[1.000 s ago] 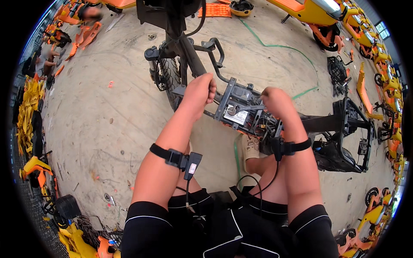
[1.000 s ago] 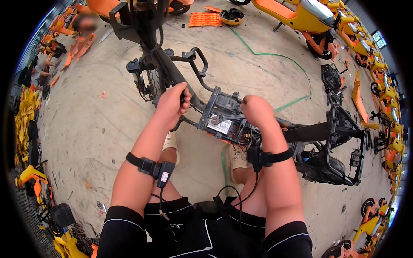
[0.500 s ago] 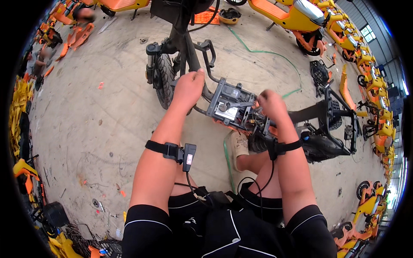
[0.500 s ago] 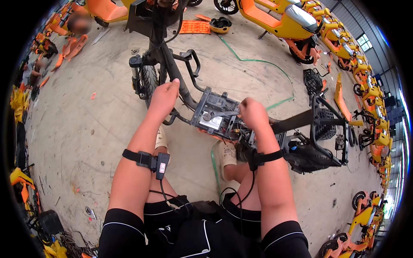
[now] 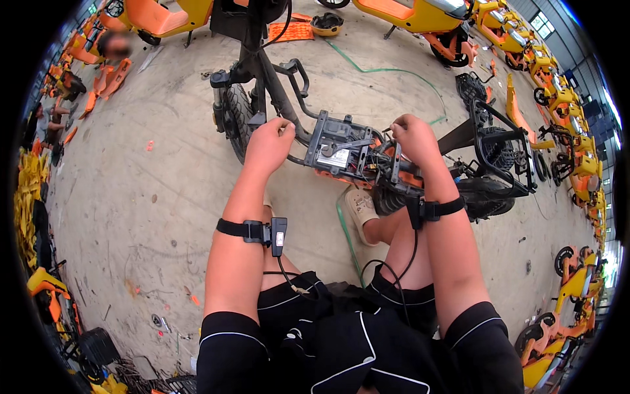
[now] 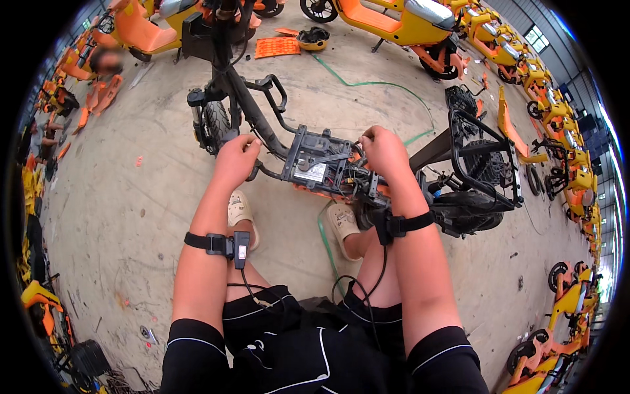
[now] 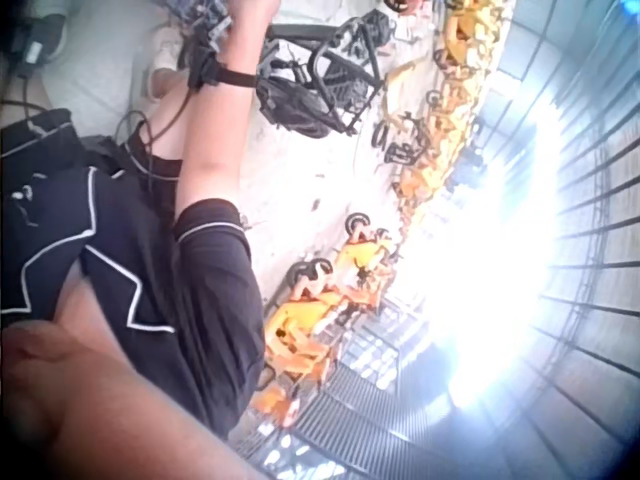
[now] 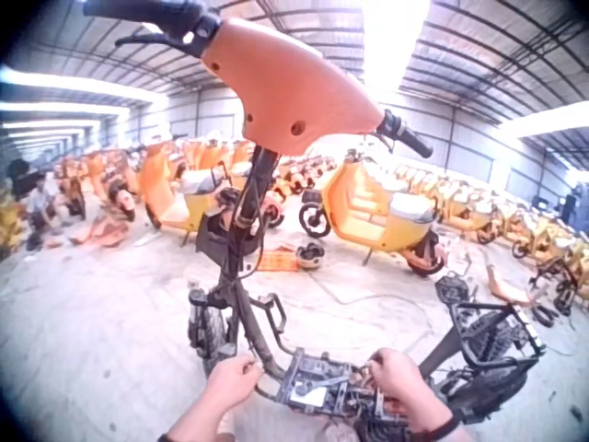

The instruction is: The person connects electrical wiring and uses an adjustable wrench to secure a component to the frame of an electric scooter.

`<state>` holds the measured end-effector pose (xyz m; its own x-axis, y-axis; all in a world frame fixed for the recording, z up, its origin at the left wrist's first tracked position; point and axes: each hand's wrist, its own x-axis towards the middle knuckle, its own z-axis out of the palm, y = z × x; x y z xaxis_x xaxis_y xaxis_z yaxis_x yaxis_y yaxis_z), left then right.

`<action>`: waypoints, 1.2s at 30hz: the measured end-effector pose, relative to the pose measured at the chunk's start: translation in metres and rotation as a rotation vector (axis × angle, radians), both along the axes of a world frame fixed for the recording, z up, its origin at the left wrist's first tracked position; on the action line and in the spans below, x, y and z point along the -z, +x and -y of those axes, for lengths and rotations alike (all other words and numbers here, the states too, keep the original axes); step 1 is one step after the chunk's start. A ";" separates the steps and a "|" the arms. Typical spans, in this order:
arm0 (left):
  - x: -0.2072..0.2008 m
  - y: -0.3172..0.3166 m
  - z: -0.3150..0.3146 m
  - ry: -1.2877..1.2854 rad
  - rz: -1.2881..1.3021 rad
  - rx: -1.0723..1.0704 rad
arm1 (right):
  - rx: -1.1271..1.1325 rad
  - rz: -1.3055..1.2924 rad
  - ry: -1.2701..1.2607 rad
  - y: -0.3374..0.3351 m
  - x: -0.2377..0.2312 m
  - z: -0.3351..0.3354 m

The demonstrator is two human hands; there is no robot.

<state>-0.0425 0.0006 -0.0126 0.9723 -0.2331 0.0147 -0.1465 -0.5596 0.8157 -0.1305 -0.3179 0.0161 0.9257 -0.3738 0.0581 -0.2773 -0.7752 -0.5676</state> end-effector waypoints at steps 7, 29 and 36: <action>0.006 0.025 -0.016 0.019 0.079 -0.025 | 0.030 -0.031 0.156 0.028 0.022 0.015; 0.003 0.059 0.053 0.342 -0.296 0.335 | -0.126 -0.242 -0.176 0.197 0.194 0.049; 0.005 0.063 0.056 0.336 -0.275 0.347 | -0.110 -0.296 -0.248 0.207 0.195 0.045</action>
